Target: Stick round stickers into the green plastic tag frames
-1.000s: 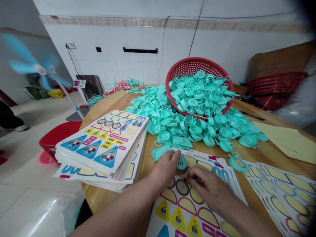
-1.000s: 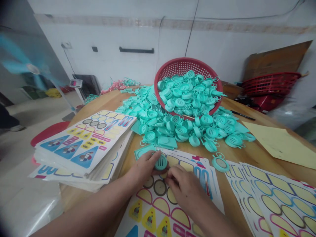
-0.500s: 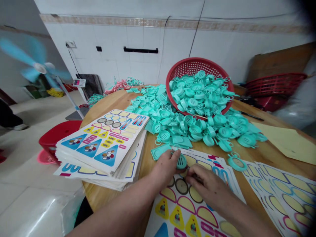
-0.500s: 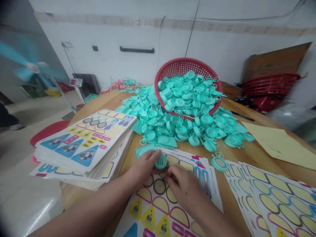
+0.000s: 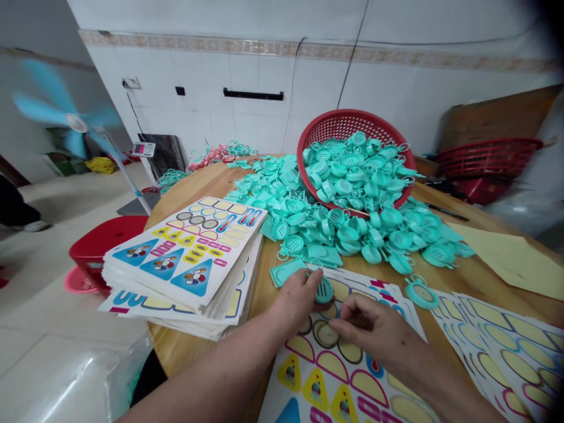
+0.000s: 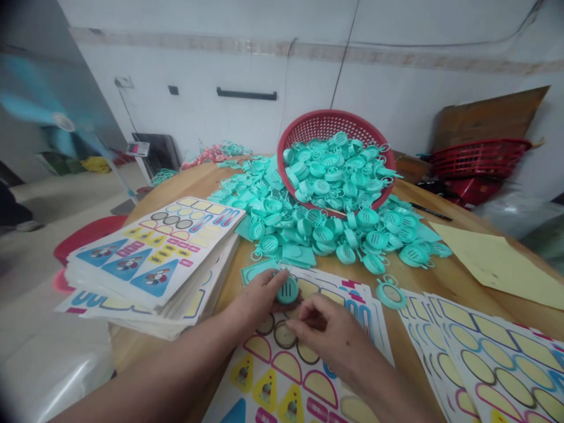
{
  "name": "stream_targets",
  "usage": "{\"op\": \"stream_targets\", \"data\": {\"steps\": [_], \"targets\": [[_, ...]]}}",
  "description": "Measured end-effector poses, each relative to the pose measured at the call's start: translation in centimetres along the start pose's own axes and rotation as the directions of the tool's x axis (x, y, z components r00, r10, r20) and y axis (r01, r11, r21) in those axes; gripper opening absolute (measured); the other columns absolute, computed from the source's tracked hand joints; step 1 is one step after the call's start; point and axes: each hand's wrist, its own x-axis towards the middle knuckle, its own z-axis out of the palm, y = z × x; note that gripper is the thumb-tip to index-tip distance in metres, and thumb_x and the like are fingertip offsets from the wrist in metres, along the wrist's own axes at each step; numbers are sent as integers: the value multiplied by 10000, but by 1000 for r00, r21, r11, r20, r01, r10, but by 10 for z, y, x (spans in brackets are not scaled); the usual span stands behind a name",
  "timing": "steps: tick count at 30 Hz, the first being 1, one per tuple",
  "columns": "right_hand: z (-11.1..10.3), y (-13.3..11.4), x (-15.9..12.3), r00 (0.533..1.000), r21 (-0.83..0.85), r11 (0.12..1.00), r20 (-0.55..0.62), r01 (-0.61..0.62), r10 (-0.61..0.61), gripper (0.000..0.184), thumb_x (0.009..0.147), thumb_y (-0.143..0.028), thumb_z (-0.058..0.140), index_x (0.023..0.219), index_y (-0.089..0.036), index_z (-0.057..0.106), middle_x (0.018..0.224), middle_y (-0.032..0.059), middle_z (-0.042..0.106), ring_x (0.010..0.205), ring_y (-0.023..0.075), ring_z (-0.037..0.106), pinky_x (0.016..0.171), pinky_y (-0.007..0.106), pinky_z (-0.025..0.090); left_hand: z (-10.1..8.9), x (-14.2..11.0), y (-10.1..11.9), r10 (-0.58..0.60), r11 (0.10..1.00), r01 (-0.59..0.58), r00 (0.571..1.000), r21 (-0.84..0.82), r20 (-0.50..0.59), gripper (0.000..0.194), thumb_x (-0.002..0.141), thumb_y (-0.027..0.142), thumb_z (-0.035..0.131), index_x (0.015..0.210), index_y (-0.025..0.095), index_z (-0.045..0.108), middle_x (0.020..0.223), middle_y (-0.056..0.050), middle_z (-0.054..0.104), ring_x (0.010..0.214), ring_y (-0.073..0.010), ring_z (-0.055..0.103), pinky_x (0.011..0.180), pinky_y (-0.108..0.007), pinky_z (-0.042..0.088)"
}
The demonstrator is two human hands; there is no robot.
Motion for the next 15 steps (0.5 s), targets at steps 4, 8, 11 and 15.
{"op": "stream_targets", "data": {"steps": [4,8,11,15], "targets": [[-20,-6,-4,987,-31,999,-161,14,-19,243,767,-424,623,676,-227,512,609,-43,491,549,118,451,479,236,349,0,-4,7,-10,999,11,999,-45,42,198,810,365,574,735,184,549,651,-1,592,644,-160,618,665,-330,534],[-34,-7,-7,973,-98,995,-232,-23,0,232,775,-417,629,700,-228,517,644,-24,548,562,123,495,465,231,361,0,-12,16,-13,989,38,985,-143,173,242,827,405,562,844,164,580,730,-48,669,687,-175,658,698,-334,544],[-36,-7,-8,978,-120,992,-210,-32,6,207,797,-393,609,721,-227,512,675,-21,571,574,120,523,448,216,362,1,-17,20,-49,987,84,970,-139,240,264,859,386,523,903,137,599,793,-95,698,715,-176,666,637,-288,544],[-36,-5,-7,982,-149,988,-174,48,-74,181,837,-345,554,712,-229,494,672,-29,562,616,132,551,498,228,391,3,-20,19,-96,978,140,960,-155,264,264,871,359,506,917,121,611,796,-108,704,691,-173,663,587,-274,552]]}}
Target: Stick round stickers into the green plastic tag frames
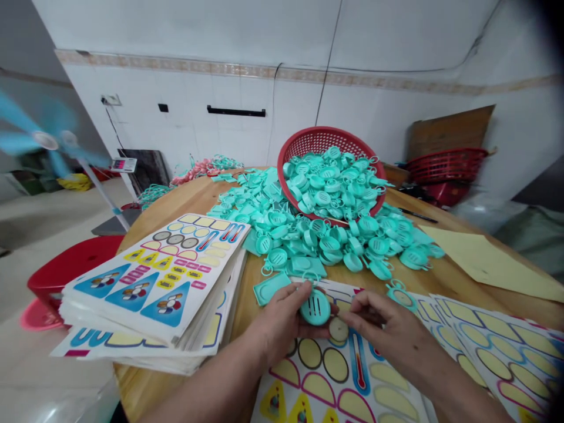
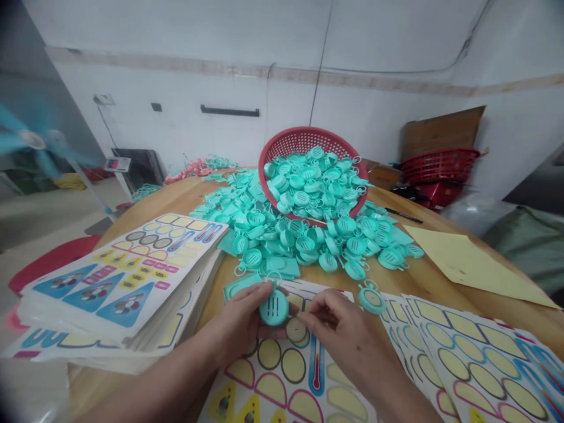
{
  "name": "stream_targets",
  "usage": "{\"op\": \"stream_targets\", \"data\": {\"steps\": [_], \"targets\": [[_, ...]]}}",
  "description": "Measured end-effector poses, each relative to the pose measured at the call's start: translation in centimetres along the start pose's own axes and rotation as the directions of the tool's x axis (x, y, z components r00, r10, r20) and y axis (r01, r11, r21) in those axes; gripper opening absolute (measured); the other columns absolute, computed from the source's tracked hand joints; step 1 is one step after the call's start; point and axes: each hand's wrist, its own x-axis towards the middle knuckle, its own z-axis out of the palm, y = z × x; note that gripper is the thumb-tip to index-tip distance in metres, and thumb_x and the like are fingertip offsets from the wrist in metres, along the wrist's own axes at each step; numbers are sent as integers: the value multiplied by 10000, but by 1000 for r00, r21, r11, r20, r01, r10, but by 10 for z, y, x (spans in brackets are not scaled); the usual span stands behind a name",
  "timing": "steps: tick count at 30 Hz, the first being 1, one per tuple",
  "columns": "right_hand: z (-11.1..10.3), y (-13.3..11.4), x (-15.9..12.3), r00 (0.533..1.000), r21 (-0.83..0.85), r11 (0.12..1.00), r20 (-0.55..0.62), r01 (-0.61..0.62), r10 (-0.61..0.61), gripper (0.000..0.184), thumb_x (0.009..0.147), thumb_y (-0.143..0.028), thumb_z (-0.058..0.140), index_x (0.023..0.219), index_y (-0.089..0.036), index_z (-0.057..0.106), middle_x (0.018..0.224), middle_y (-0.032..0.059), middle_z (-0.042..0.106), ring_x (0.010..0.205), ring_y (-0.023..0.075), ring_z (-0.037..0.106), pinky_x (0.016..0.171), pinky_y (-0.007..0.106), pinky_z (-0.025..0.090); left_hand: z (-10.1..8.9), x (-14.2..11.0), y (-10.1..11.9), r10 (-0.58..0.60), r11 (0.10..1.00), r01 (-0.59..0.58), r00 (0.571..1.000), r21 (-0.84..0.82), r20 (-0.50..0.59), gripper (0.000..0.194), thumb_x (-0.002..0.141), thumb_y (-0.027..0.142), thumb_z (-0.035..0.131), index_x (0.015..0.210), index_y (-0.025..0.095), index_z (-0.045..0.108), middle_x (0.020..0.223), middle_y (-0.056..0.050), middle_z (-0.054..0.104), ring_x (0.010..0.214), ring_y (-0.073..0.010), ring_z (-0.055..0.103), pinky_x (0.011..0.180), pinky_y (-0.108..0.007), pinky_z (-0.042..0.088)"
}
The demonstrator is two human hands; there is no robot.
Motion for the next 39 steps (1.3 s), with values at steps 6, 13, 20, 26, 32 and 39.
{"op": "stream_targets", "data": {"steps": [6,13,20,26,32,39], "targets": [[0,4,0,962,-216,956,-146,197,-232,140,888,-320,463,869,-259,588,897,20,612,854,207,575,736,329,440,-1,3,-1,43,996,-44,999,-83,-7,257,873,348,519,930,114,611,849,-117,708,688,-161,667,571,-255,565],[12,0,-2,989,205,974,-88,-95,115,238,834,-480,528,853,-247,576,682,-35,510,620,142,499,539,240,393,-2,-1,5,161,974,-159,987,-162,-3,289,887,351,498,978,99,605,877,-126,715,716,-179,682,655,-312,585],[14,2,-1,992,348,930,2,-121,128,224,822,-451,541,762,-235,558,716,-15,493,691,159,460,575,254,354,0,-3,8,157,972,-156,988,-174,-10,266,894,326,486,955,96,604,835,-129,717,681,-170,677,628,-304,584],[15,2,-1,988,382,912,31,-150,149,247,810,-476,550,774,-232,569,738,-11,525,705,165,456,586,268,323,1,-5,9,154,976,-149,988,-156,16,273,901,331,469,960,94,591,841,-141,719,704,-184,686,590,-262,562],[16,2,-1,991,393,910,27,-134,134,263,794,-479,574,736,-223,580,683,-25,489,658,150,432,585,264,334,0,-5,11,141,980,-137,990,-146,21,280,907,338,456,961,93,582,848,-150,718,704,-184,689,564,-239,547],[5,-12,-7,988,292,944,25,-152,151,248,829,-471,550,793,-229,589,779,-10,563,747,163,517,631,242,410,0,-4,12,107,989,-110,994,-100,-37,270,889,344,496,966,103,591,854,-126,712,715,-184,691,616,-280,571]]}}
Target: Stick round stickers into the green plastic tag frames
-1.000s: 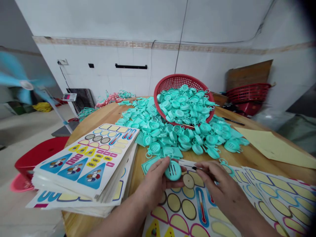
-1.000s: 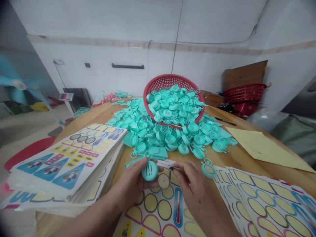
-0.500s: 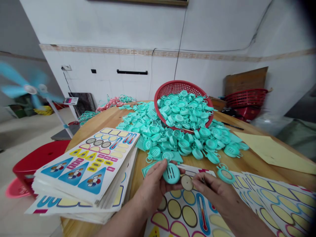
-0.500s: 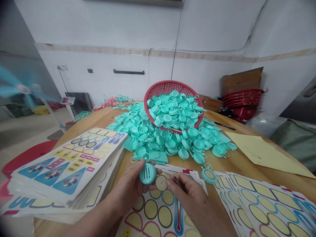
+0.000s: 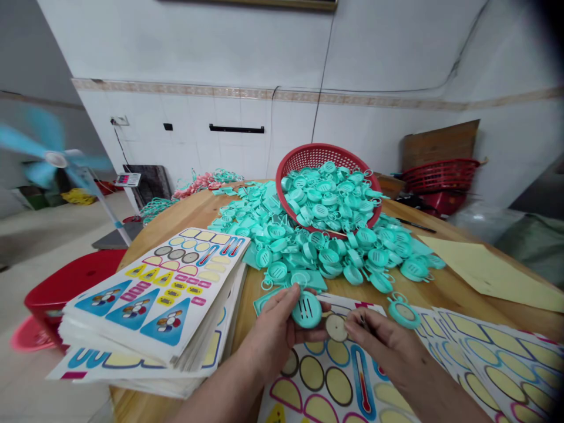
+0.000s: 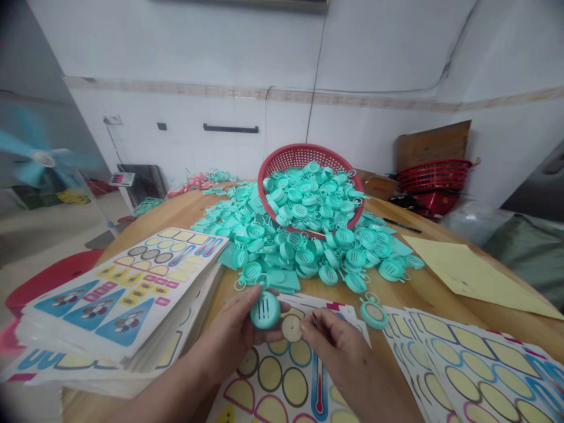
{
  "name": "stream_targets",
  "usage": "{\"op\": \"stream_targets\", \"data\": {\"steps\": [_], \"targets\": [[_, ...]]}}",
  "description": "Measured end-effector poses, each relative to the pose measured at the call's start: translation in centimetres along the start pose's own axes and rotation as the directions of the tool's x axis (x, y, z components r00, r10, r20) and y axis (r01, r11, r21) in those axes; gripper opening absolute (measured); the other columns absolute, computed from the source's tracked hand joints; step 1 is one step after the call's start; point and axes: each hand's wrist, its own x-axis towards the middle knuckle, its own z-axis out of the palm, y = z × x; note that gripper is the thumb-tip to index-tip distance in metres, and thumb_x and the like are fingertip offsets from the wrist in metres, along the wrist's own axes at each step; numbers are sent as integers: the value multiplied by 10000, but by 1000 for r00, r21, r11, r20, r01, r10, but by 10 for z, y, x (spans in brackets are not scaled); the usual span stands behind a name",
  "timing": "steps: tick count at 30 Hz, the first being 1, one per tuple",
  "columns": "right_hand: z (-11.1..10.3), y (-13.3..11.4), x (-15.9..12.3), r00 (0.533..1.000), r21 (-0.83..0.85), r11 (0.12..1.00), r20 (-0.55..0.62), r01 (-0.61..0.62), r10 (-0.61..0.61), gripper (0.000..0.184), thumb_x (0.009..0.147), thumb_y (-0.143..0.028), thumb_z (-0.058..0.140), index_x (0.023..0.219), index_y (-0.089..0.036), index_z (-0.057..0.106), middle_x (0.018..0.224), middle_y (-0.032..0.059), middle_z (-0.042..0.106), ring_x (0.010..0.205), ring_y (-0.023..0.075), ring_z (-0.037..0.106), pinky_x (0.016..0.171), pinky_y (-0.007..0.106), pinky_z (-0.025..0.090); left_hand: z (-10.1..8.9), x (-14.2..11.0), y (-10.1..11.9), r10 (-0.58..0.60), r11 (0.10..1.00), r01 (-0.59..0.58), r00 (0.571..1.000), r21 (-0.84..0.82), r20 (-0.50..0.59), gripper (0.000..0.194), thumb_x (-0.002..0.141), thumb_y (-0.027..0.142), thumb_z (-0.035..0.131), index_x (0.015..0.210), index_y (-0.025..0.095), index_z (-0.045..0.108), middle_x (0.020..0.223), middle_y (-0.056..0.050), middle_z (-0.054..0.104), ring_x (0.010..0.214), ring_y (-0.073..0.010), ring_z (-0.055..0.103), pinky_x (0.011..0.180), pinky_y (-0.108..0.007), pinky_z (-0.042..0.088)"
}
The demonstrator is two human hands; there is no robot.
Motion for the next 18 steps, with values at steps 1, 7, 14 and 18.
{"op": "stream_targets", "data": {"steps": [1,7,14,18], "targets": [[-2,-1,0,1000,-24,1000,-9,-3,3,256,831,-479,546,811,-229,595,786,-7,571,751,166,525,634,243,419,0,1,0,-5,1000,6,1000,10,-24,268,880,349,511,962,106,588,857,-123,710,712,-188,693,625,-287,570],[-8,5,2,985,-18,998,-165,-56,52,324,794,-543,558,870,-234,623,759,19,599,735,200,553,623,286,455,-3,5,-8,-95,995,98,993,37,-73,288,823,376,593,931,111,563,862,-119,683,742,-213,692,642,-288,541],[-5,12,6,982,91,996,-186,-3,20,331,725,-562,609,784,-237,624,740,0,594,734,187,550,657,268,451,-5,0,-14,-73,997,74,961,8,268,513,579,94,777,1062,129,610,1043,-106,644,956,-191,622,881,-297,457],[-3,15,7,989,-38,998,-134,52,-56,335,764,-571,540,746,-240,582,690,-7,523,675,170,489,589,250,411,-4,-1,-16,-61,998,47,949,52,311,422,616,78,747,1008,149,607,959,-63,630,887,-150,593,864,-298,443]]}}
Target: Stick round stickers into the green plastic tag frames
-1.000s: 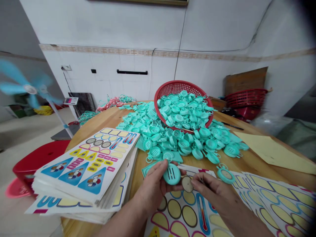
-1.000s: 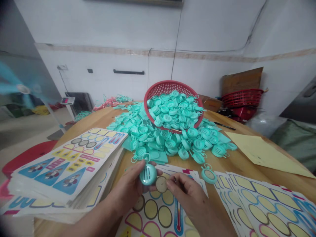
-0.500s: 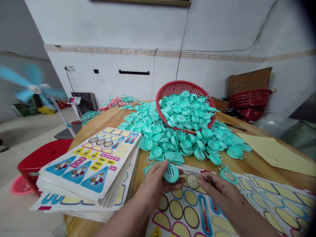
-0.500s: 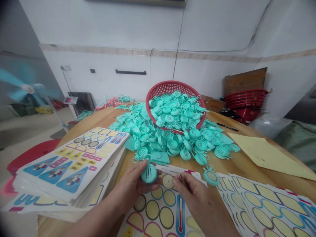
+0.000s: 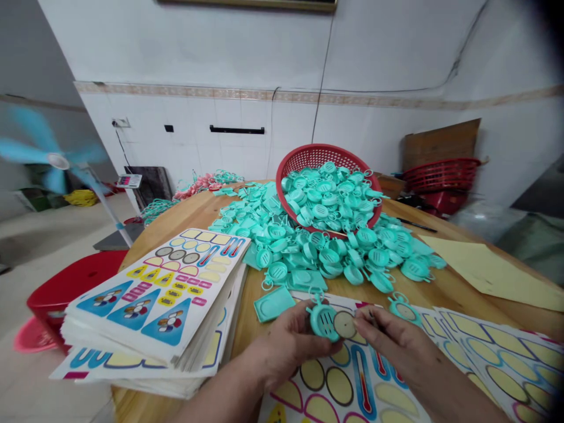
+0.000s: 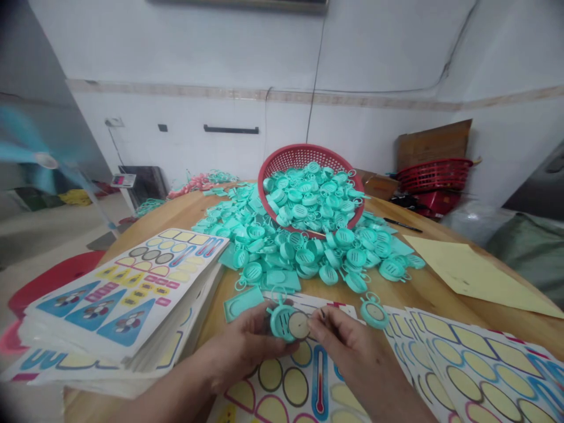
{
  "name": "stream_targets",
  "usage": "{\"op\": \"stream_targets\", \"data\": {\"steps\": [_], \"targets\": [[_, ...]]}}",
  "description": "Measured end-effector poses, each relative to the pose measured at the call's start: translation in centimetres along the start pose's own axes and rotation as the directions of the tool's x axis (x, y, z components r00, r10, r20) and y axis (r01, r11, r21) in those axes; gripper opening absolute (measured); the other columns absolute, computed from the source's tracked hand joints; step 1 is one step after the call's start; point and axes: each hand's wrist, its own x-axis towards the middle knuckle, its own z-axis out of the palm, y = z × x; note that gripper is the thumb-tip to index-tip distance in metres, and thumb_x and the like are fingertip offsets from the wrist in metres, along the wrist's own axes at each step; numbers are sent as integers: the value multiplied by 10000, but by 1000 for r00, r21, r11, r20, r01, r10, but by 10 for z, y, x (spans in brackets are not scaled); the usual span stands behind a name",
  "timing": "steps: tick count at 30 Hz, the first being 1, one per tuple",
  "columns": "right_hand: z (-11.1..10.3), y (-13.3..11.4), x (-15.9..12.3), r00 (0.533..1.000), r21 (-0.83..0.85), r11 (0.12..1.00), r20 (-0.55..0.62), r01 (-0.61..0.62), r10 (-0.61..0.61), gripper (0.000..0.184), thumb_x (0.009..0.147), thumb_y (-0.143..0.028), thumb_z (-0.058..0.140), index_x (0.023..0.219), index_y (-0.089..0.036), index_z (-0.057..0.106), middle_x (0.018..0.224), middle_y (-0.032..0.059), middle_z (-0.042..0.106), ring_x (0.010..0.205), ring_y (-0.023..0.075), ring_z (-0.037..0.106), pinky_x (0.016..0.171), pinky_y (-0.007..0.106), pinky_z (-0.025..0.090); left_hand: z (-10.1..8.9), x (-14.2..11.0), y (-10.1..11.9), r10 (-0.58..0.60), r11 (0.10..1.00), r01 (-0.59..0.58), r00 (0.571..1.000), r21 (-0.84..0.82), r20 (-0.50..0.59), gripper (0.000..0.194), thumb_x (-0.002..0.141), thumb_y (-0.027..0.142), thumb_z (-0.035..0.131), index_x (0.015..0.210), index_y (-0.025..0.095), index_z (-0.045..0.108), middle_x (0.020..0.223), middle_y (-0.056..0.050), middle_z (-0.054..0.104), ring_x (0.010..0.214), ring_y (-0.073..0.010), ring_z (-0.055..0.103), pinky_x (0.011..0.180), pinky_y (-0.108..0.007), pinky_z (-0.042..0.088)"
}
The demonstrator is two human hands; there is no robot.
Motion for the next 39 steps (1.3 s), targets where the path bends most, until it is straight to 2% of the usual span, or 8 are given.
{"op": "stream_targets", "data": {"steps": [2,4,8,13,25,32,39], "targets": [[2,0,-1,998,-26,999,56,33,-32,337,782,-561,521,712,-233,548,655,-23,460,613,145,424,540,235,360,1,-1,0,-3,1000,3,1000,14,10,434,614,73,748,1007,166,589,919,-42,620,850,-144,586,860,-317,441],[3,-2,-1,994,-29,999,113,17,-13,346,788,-556,523,683,-226,512,626,-38,403,564,127,361,500,230,308,2,-1,-1,-14,999,14,1000,35,17,458,609,73,755,1021,169,579,896,-34,613,845,-147,583,859,-328,437],[4,-2,-1,985,-63,997,167,47,-36,337,801,-517,536,653,-219,484,630,-35,393,592,136,370,520,241,304,2,-1,-2,-46,997,45,999,69,12,468,603,95,774,1032,145,592,924,-63,624,895,-179,590,898,-367,420],[4,1,0,985,-121,990,167,69,-48,265,843,-432,487,689,-219,522,658,-20,456,635,150,418,568,258,327,0,1,-4,-41,998,40,999,45,25,487,582,91,790,1026,152,599,917,-56,628,884,-174,592,896,-367,425],[8,-7,0,994,-181,982,99,58,-41,272,768,-450,500,632,-216,533,595,-24,432,576,147,395,523,263,301,-1,0,-4,-29,998,28,999,59,18,462,613,49,751,1028,148,573,885,-40,602,884,-166,585,897,-378,428],[11,-6,-1,988,-200,968,2,153,-156,237,755,-379,546,585,-214,552,540,-31,422,524,136,406,484,249,321,0,1,-2,-30,997,27,999,68,45,452,619,45,735,1018,167,561,969,-60,631,896,-168,601,880,-340,443],[9,-14,-3,980,-303,933,21,193,-195,247,761,-387,518,589,-217,568,550,-23,434,521,142,425,485,251,334,2,-1,-2,-31,996,28,999,89,27,434,615,75,753,993,165,560,956,-51,619,875,-154,580,886,-347,437]]}}
